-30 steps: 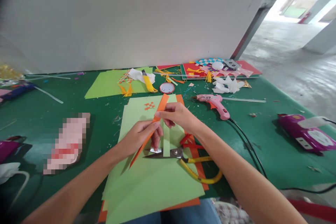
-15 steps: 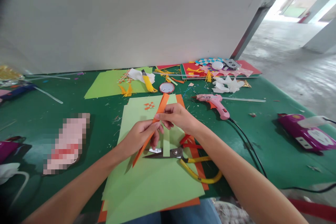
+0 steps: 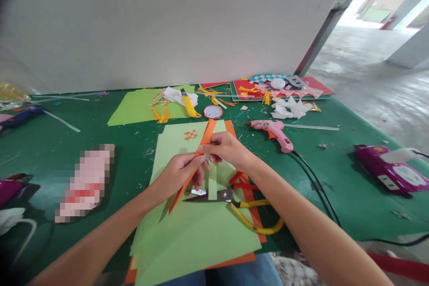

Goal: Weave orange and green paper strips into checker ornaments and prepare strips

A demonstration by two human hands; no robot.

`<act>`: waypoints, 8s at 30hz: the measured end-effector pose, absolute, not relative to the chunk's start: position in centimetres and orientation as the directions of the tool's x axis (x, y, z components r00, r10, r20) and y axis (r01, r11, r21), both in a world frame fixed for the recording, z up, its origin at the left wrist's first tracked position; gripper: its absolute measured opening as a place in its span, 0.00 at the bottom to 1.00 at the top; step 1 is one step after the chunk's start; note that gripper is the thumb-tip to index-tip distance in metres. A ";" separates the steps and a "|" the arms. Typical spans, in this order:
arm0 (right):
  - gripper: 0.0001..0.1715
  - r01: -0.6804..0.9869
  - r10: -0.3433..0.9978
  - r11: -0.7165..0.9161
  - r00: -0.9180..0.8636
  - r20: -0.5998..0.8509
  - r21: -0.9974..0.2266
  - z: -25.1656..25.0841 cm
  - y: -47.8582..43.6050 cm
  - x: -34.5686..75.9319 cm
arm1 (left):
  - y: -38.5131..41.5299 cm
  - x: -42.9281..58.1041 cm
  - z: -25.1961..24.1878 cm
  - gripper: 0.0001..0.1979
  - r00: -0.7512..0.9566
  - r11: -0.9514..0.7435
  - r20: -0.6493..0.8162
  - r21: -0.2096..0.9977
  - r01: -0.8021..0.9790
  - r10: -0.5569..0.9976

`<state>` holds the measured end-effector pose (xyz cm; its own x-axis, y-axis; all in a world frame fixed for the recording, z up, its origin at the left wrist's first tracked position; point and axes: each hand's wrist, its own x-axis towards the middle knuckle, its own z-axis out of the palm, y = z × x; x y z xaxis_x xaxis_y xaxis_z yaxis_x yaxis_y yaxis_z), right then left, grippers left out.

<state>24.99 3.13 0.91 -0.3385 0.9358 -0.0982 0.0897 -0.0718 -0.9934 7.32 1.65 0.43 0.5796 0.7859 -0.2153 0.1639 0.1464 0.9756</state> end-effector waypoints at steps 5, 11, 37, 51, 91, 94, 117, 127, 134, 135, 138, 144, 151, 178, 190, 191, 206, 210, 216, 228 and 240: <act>0.20 0.089 0.948 -0.068 -0.304 -0.092 -0.994 0.7 3.1 25.0 | 1.7 7.3 0.5 0.15 0.613 0.174 -0.242 0.970 0.169 0.752; 0.22 0.103 0.965 -0.067 -0.246 -0.091 -0.992 0.8 3.2 25.0 | 1.7 7.1 0.3 0.15 0.624 0.208 -0.254 0.967 0.146 0.739; 0.20 0.075 0.957 -0.064 -0.279 -0.082 -0.995 1.2 3.2 25.1 | 1.6 7.1 0.6 0.16 0.653 0.208 -0.247 0.968 0.137 0.716; 0.21 0.067 0.963 -0.050 -0.263 -0.066 -0.996 1.1 3.3 25.2 | 1.7 7.1 0.5 0.17 0.649 0.205 -0.269 0.963 0.174 0.712; 0.17 0.083 0.944 -0.025 -0.325 -0.051 -0.996 1.2 3.2 25.2 | 1.7 7.3 0.4 0.16 0.619 0.132 -0.203 0.978 0.160 0.759; 0.17 0.092 0.921 -0.036 -0.384 -0.069 -0.995 1.1 3.1 25.0 | 1.7 7.3 0.3 0.16 0.614 0.133 -0.204 0.978 0.159 0.763; 0.18 0.081 0.928 -0.016 -0.369 -0.044 -0.997 1.0 3.2 25.2 | 1.7 7.4 0.6 0.17 0.595 0.149 -0.223 0.974 0.173 0.772; 0.17 0.090 0.937 -0.020 -0.347 -0.050 -0.996 1.0 3.2 25.2 | 1.7 7.3 0.5 0.16 0.597 0.108 -0.187 0.980 0.166 0.780; 0.19 0.074 0.932 -0.019 -0.360 -0.044 -0.997 0.8 3.3 25.1 | 1.6 7.3 0.7 0.17 0.590 0.124 -0.201 0.978 0.168 0.782; 0.19 0.068 0.937 -0.023 -0.346 -0.045 -0.997 0.8 3.3 25.1 | 1.6 7.3 0.7 0.16 0.591 0.128 -0.207 0.977 0.173 0.780; 0.20 0.049 0.952 -0.033 -0.304 -0.046 -0.998 0.8 3.3 25.1 | 1.7 7.3 0.6 0.16 0.600 0.138 -0.218 0.974 0.177 0.769; 0.22 0.061 0.958 -0.031 -0.283 -0.047 -0.998 0.7 3.3 25.2 | 1.7 7.2 0.5 0.16 0.621 0.130 -0.215 0.975 0.179 0.754; 0.21 0.065 0.960 -0.028 -0.275 -0.045 -0.998 0.8 3.4 25.0 | 1.6 7.2 0.6 0.16 0.625 0.118 -0.198 0.979 0.168 0.755; 0.20 0.054 0.963 -0.049 -0.261 -0.062 -0.997 0.8 3.4 25.1 | 1.7 7.2 0.6 0.16 0.625 0.135 -0.216 0.975 0.174 0.750; 0.18 0.067 0.924 -0.056 -0.374 -0.077 -0.996 1.2 3.1 24.9 | 1.8 7.4 0.5 0.16 0.609 0.112 -0.180 0.982 0.150 0.772; 0.19 0.066 0.927 -0.053 -0.367 -0.073 -0.996 1.2 3.2 24.9 | 1.8 7.4 0.4 0.16 0.608 0.111 -0.182 0.982 0.153 0.773; 0.18 0.077 0.914 -0.065 -0.395 -0.091 -0.995 1.0 3.2 24.8 | 1.7 7.3 0.1 0.15 0.607 0.119 -0.190 0.981 0.156 0.771; 0.19 0.069 0.920 -0.064 -0.382 -0.086 -0.996 1.0 3.1 24.7 | 1.8 7.3 0.0 0.15 0.607 0.113 -0.190 0.980 0.163 0.771; 0.18 0.055 0.916 -0.065 -0.392 -0.082 -0.996 0.9 3.1 24.6 | 1.8 7.3 0.2 0.14 0.610 0.109 -0.197 0.978 0.178 0.768; 0.19 0.047 0.919 -0.061 -0.387 -0.075 -0.997 0.8 3.1 24.7 | 1.9 7.2 0.2 0.15 0.634 0.120 -0.194 0.980 0.159 0.749; 0.19 0.039 0.919 -0.055 -0.389 -0.065 -0.998 0.8 3.1 24.7 | 1.9 7.1 0.1 0.17 0.645 0.115 -0.183 0.983 0.146 0.742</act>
